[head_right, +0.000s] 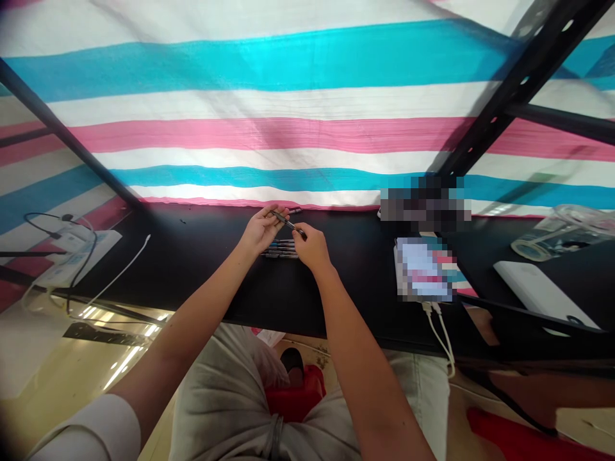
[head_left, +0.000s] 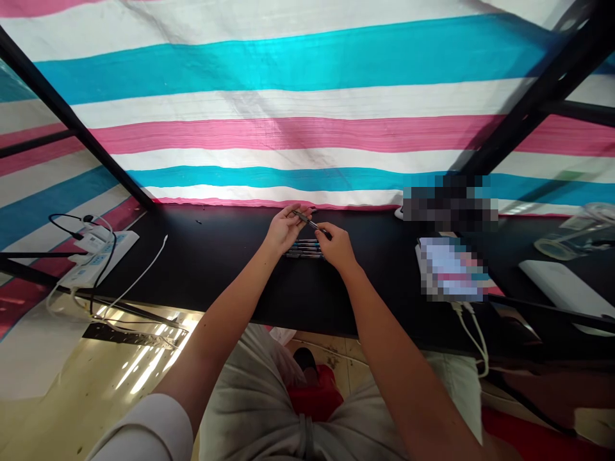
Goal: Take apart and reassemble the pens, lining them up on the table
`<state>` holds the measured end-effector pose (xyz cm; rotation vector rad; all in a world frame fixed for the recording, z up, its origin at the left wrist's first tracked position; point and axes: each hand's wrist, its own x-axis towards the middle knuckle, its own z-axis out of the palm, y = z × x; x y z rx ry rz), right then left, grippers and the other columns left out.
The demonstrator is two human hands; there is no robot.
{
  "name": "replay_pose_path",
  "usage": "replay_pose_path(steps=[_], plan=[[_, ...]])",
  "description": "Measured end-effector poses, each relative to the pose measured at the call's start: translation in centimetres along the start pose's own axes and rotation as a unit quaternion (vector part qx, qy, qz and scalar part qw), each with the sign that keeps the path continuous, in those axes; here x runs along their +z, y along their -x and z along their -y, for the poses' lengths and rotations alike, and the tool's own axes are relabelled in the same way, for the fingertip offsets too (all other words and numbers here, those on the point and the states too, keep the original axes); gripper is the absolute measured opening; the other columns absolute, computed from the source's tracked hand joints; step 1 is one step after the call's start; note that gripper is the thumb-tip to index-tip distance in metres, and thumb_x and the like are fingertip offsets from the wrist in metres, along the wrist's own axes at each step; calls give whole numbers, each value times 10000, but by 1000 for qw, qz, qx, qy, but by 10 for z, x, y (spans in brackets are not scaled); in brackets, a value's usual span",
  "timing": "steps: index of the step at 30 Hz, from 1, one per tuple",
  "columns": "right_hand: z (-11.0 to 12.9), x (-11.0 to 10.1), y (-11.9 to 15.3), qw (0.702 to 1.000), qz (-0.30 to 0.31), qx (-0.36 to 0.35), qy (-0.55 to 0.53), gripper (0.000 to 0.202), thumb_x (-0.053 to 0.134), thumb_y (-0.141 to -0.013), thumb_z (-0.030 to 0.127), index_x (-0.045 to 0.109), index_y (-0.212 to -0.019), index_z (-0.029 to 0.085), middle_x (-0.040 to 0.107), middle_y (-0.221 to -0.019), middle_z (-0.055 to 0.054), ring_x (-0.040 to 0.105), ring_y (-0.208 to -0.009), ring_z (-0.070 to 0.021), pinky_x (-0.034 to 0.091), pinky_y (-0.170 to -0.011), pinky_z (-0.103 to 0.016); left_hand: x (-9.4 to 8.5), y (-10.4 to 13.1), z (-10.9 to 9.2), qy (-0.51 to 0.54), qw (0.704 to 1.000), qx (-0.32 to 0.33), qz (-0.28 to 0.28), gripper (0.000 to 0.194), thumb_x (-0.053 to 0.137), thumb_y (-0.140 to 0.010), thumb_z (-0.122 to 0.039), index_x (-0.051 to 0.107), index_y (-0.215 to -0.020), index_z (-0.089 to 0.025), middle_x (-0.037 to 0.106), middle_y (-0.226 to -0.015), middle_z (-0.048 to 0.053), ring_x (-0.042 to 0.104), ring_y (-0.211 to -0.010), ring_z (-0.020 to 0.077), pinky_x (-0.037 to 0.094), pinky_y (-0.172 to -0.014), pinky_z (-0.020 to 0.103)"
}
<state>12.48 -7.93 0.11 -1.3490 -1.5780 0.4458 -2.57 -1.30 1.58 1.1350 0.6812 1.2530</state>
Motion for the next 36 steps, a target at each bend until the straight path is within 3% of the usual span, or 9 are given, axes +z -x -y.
replay_pose_path(steps=[4, 8, 14, 19, 24, 29, 32, 36], plan=[[2, 0, 2, 1000, -5, -5, -18, 325, 459, -922, 342, 725, -1035, 195, 717, -872, -54, 625, -760, -216, 454, -749, -326, -1, 1, 1, 60, 998, -3, -6, 114, 638, -874, -146, 594, -977, -162, 703, -1022, 74, 705, -1038, 201, 510, -1016, 414], [-1, 1, 0, 1000, -21, -11, -20, 279, 465, -895, 301, 712, -971, 195, 708, -869, -57, 628, -793, -225, 458, -762, -337, -4, 2, -1, 52, 998, -20, -19, 179, 735, -839, -240, 625, -931, -134, 714, -948, 79, 727, -879, 198, 561, -914, 408], [-10, 4, -2, 998, -28, -48, 24, 225, 473, -854, 235, 667, -956, 179, 664, -899, -87, 605, -818, -235, 469, -786, -366, -8, 3, -5, 44, 998, -23, 26, 189, 743, -826, -195, 661, -986, -136, 730, -1089, 108, 729, -987, 225, 575, -908, 381], [-15, 6, -2, 997, -15, -47, 66, 152, 506, -804, 172, 627, -894, 193, 613, -912, -96, 580, -857, -245, 478, -807, -384, -10, 1, 2, -4, 1000, -12, -24, 232, 780, -805, -256, 640, -938, -127, 748, -968, 103, 742, -875, 207, 601, -835, 380], [-16, 6, -2, 995, -40, -32, 80, 141, 510, -747, 114, 565, -838, 207, 572, -927, -92, 556, -873, -243, 484, -810, -389, -9, 0, 6, -55, 998, 5, -27, 287, 808, -773, -330, 644, -858, -111, 737, -871, 95, 726, -747, 182, 606, -680, 312], [-14, 8, -3, 996, -47, -50, 60, 159, 534, -826, 198, 620, -958, 178, 588, -1014, -129, 582, -935, -258, 502, -870, -411, -9, 1, 4, -76, 996, -4, -43, 340, 804, -777, -398, 609, -844, -128, 734, -860, 81, 727, -713, 174, 608, -654, 303], [-14, 9, -3, 995, -42, -63, 59, 186, 471, -879, 194, 649, -930, 178, 604, -993, -130, 597, -950, -260, 501, -898, -419, -8, 1, 3, -82, 996, -10, -46, 349, 796, -789, -403, 580, -835, -133, 733, -856, 81, 731, -698, 178, 609, -641, 305], [-15, 7, -3, 996, -36, -60, 64, 128, 511, -821, 147, 626, -852, 193, 591, -951, -109, 591, -888, -247, 511, -839, -408, -6, 4, 2, -88, 994, -24, -52, 367, 785, -806, -395, 518, -807, -143, 731, -854, 87, 734, -665, 191, 611, -603, 314]])
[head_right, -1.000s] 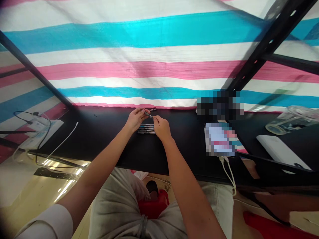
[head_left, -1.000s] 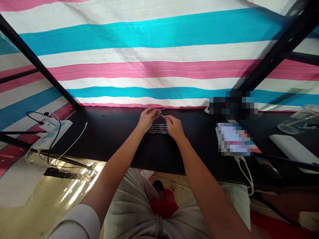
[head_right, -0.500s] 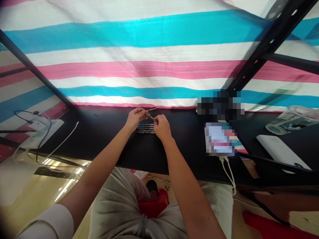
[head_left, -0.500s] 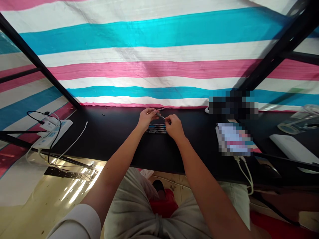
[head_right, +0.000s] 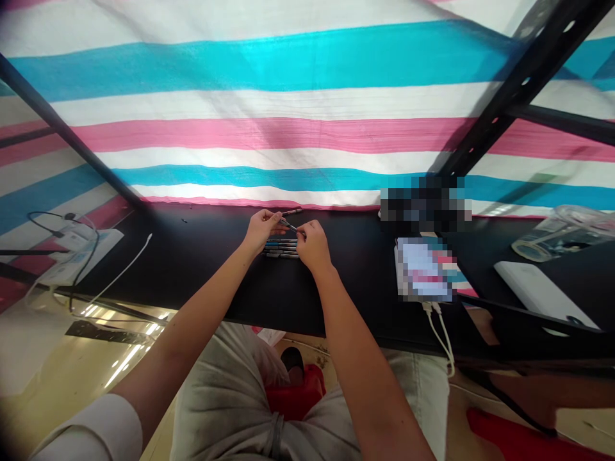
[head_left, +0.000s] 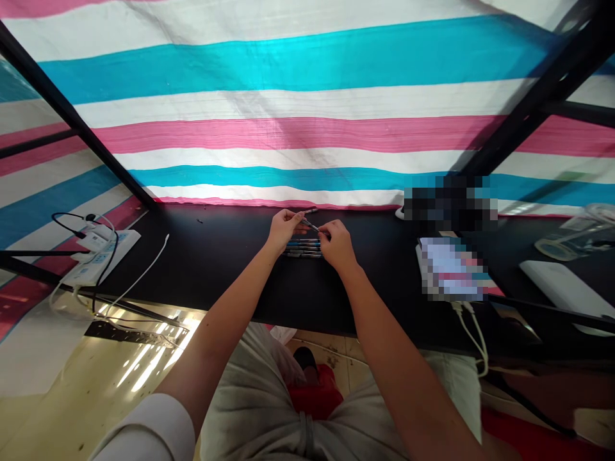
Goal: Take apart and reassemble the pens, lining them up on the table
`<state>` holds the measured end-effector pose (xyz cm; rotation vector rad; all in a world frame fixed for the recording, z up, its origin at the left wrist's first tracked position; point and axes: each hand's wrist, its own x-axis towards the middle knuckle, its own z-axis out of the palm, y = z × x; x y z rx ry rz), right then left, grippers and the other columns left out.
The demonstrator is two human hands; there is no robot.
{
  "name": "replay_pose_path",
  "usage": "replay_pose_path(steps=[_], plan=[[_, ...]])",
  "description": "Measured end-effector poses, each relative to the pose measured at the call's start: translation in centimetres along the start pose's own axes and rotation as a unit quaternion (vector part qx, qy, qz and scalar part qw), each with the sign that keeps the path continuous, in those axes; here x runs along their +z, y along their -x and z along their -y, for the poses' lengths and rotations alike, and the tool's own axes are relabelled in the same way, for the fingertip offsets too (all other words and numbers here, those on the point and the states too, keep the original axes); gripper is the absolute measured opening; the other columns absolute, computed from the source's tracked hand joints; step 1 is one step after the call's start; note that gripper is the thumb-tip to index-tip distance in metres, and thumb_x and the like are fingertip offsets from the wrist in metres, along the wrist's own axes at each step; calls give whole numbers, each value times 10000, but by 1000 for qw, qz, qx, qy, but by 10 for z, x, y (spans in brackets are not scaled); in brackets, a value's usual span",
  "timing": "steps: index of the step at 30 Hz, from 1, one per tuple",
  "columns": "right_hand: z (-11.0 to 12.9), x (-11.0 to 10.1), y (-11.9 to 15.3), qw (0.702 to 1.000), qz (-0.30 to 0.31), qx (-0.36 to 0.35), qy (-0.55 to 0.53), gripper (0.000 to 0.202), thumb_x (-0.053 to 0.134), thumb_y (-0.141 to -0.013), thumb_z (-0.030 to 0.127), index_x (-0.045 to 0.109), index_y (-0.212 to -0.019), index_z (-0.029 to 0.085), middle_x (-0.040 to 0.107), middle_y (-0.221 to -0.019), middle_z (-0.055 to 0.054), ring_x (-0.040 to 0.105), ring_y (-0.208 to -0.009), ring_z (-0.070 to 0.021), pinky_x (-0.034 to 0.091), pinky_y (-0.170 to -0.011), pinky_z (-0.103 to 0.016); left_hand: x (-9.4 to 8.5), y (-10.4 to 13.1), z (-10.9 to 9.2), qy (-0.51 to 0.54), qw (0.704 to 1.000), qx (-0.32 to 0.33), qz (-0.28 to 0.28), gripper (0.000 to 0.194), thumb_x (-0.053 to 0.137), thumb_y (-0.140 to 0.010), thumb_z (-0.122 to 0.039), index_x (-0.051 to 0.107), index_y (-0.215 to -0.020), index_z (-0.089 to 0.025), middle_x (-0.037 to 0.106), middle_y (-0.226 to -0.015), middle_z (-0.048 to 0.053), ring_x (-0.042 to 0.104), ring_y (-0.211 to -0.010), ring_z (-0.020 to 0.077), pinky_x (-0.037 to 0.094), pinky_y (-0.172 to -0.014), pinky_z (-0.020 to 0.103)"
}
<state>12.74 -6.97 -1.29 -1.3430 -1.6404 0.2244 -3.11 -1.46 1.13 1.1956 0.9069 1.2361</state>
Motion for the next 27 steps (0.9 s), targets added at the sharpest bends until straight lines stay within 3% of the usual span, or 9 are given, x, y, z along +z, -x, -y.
replay_pose_path(steps=[6, 11, 15, 21, 27], plan=[[0, -2, 1, 1000, -6, 17, 18, 125, 548, -742, 112, 564, -823, 205, 568, -912, -82, 567, -809, -226, 503, -782, -390, 4, 2, 1, 3, 1000, -8, 14, 381, 745, -847, -406, 451, -828, -165, 734, -838, 81, 740, -653, 208, 626, -604, 356], [-1, 4, 0, 1000, -9, 12, -6, 130, 527, -841, 202, 633, -914, 180, 594, -1011, -125, 595, -859, -236, 524, -834, -407, 6, 3, 0, -14, 1000, 6, 12, 388, 739, -850, -417, 439, -829, -172, 729, -805, 65, 740, -637, 207, 612, -579, 324], [-2, 5, 0, 1000, -3, 1, 0, 139, 491, -851, 176, 629, -837, 189, 594, -993, -129, 591, -949, -259, 505, -901, -433, 5, 3, 0, -23, 999, 25, 9, 392, 746, -843, -409, 433, -806, -176, 719, -754, 59, 738, -622, 222, 602, -562, 321], [0, -1, 1, 1000, 3, 28, 11, 109, 541, -755, 127, 529, -815, 217, 565, -952, -93, 552, -867, -239, 499, -813, -403, 5, 4, -1, -23, 1000, 21, 2, 437, 748, -829, -464, 408, -802, -191, 718, -762, 61, 735, -637, 211, 610, -601, 337], [5, -3, 2, 999, 8, 35, 31, 52, 558, -806, 208, 532, -850, 217, 561, -952, -88, 541, -809, -223, 477, -773, -376, 6, 5, -2, 13, 1000, -9, 5, 391, 669, -901, -442, 358, -855, -208, 717, -812, 52, 749, -681, 213, 626, -666, 377]])
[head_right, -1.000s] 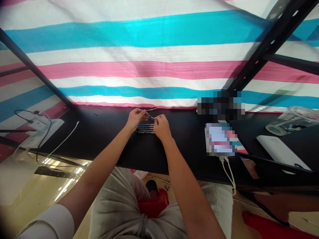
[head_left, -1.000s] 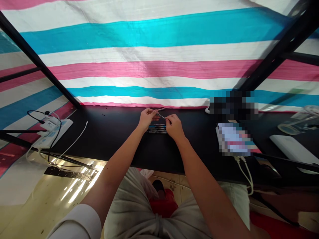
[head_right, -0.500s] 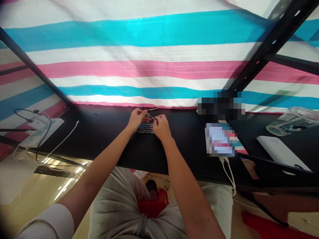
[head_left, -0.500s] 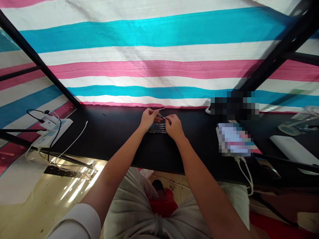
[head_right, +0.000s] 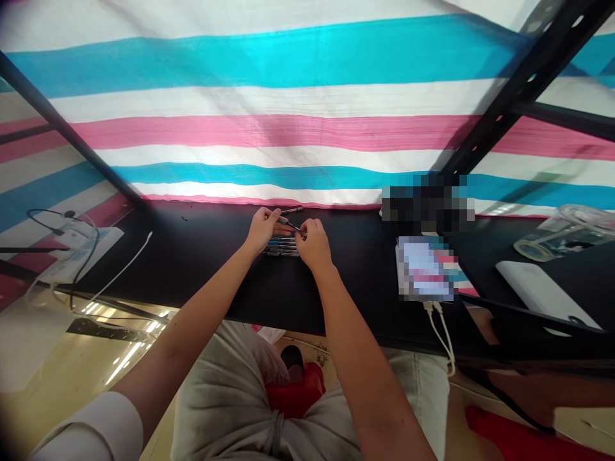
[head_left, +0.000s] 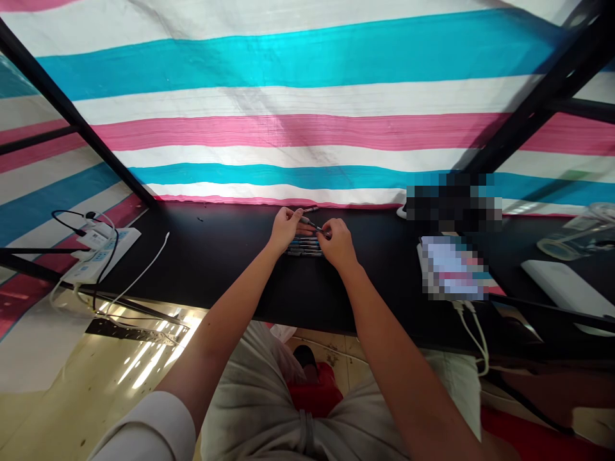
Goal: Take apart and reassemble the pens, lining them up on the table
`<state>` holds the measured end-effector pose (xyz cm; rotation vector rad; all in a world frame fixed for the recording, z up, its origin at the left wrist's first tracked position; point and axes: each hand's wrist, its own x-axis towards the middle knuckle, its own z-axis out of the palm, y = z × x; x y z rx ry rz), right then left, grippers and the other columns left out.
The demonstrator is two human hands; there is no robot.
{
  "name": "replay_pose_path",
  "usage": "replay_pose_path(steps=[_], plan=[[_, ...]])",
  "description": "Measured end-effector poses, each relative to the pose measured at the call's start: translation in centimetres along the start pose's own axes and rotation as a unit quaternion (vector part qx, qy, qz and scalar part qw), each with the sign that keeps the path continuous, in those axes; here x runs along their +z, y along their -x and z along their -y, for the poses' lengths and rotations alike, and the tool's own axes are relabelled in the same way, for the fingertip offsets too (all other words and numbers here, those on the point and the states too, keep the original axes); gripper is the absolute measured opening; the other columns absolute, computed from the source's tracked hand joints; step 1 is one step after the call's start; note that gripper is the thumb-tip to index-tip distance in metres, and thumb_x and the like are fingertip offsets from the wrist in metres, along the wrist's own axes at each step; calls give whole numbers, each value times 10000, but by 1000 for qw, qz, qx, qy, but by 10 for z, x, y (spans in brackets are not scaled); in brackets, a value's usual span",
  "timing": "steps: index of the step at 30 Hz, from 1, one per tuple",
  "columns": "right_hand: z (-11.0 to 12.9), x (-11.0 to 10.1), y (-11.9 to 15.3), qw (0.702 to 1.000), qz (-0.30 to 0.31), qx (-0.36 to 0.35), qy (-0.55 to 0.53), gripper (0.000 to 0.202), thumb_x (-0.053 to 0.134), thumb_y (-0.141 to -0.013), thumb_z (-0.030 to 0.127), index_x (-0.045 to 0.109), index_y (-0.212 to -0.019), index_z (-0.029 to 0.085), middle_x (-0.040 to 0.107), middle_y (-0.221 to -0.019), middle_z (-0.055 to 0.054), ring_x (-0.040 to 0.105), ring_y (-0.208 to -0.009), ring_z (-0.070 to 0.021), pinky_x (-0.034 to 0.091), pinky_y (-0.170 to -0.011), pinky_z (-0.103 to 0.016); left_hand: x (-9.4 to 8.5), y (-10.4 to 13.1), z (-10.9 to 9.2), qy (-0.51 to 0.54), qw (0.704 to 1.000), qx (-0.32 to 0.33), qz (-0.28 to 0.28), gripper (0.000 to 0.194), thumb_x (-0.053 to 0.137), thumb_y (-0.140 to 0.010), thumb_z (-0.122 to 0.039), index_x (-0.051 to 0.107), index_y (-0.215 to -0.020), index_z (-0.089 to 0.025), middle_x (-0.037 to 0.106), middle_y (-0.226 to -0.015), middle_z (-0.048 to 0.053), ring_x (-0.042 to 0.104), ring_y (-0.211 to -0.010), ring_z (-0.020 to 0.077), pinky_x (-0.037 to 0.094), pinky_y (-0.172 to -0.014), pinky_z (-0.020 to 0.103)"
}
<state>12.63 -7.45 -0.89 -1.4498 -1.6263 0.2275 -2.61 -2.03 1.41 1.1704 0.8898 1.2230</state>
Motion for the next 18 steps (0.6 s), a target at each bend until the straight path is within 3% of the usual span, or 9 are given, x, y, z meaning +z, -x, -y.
replay_pose_path(steps=[7, 18], plan=[[0, 0, 0, 1000, 9, 8, 19, 73, 562, -852, 283, 577, -846, 212, 590, -916, -82, 562, -843, -234, 464, -790, -369, 1, -1, 2, 8, 1000, -10, -3, 306, 564, -972, -394, 320, -902, -224, 706, -853, 17, 747, -683, 177, 632, -708, 375], [-5, -3, -1, 999, -8, 49, 22, 130, 580, -839, 337, 598, -823, 210, 598, -886, -81, 568, -780, -227, 474, -765, -374, -18, -11, -5, 12, 995, 72, -62, 343, 561, -960, -472, 314, -918, -237, 662, -832, -11, 743, -683, 175, 627, -681, 355]])
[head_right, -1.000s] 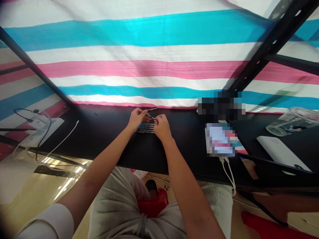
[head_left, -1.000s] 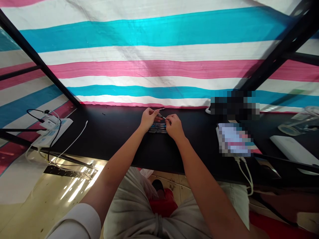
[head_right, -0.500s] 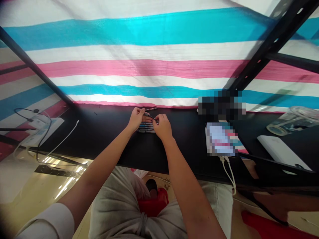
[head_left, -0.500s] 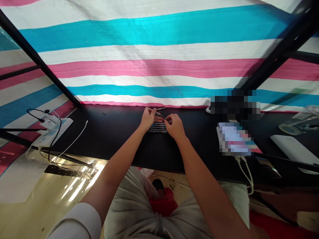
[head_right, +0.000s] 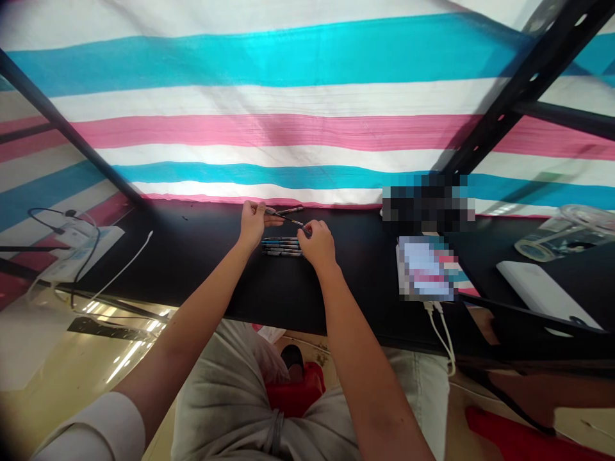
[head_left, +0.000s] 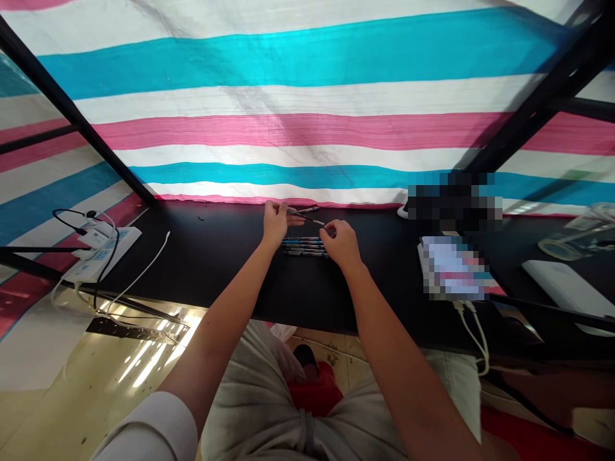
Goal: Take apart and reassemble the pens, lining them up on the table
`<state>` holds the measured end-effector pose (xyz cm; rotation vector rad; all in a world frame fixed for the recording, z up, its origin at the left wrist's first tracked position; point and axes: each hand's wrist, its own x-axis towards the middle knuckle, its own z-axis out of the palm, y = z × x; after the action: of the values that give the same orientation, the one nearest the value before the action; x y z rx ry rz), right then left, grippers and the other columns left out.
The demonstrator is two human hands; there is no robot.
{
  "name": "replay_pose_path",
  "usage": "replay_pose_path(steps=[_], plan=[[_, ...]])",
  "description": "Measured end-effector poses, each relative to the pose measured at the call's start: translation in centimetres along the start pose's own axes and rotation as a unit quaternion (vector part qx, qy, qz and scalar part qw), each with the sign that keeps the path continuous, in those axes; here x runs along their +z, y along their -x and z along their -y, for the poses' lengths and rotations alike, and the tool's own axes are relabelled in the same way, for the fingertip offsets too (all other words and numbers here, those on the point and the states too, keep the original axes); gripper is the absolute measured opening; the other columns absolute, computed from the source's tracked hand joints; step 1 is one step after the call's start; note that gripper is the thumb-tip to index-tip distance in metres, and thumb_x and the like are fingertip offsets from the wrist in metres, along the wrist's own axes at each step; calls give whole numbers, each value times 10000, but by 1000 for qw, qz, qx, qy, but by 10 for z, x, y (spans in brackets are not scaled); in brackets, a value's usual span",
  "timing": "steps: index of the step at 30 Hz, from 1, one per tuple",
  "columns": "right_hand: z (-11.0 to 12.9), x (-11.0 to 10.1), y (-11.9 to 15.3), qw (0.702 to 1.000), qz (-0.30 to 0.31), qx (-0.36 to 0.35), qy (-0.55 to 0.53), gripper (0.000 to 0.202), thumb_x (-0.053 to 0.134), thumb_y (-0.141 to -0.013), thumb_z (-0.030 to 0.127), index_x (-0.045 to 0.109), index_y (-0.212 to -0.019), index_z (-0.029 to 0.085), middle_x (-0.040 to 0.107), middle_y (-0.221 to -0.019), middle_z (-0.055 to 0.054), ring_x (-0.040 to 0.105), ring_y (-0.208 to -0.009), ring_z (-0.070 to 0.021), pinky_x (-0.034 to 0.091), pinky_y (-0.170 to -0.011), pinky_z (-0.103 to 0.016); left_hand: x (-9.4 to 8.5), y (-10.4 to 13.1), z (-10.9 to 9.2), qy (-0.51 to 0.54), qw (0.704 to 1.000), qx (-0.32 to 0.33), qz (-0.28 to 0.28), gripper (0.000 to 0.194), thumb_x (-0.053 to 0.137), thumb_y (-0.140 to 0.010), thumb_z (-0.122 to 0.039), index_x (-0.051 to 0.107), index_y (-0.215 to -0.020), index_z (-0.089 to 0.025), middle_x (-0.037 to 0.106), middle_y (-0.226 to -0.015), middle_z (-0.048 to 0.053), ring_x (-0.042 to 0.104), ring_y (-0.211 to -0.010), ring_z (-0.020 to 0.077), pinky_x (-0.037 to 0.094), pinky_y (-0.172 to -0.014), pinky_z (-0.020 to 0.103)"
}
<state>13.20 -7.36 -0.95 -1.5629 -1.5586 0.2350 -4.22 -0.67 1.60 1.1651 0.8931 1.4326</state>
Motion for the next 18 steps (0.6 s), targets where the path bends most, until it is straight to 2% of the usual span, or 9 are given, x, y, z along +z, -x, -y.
replay_pose_path(steps=[5, 12, 18], plan=[[-3, 1, -1, 1000, -6, 5, -11, 129, 577, -835, 336, 602, -808, 212, 607, -875, -88, 572, -784, -233, 483, -778, -385, -7, -6, 3, 4, 999, -1, -32, 356, 576, -947, -497, 334, -941, -236, 658, -846, 1, 748, -710, 178, 623, -703, 341], [-5, 4, -2, 1000, 7, 4, -27, 120, 566, -836, 316, 605, -831, 202, 601, -884, -85, 578, -792, -224, 490, -798, -382, -4, -3, 3, 3, 1000, 8, -11, 330, 552, -964, -475, 328, -936, -234, 656, -835, -2, 737, -657, 178, 623, -661, 353], [-4, 5, -2, 999, 11, 2, -31, 136, 566, -848, 332, 605, -832, 202, 608, -882, -86, 580, -800, -229, 488, -798, -386, -3, 0, 1, -9, 1000, -12, 3, 355, 559, -956, -497, 319, -929, -236, 664, -831, -2, 741, -682, 172, 621, -682, 341]])
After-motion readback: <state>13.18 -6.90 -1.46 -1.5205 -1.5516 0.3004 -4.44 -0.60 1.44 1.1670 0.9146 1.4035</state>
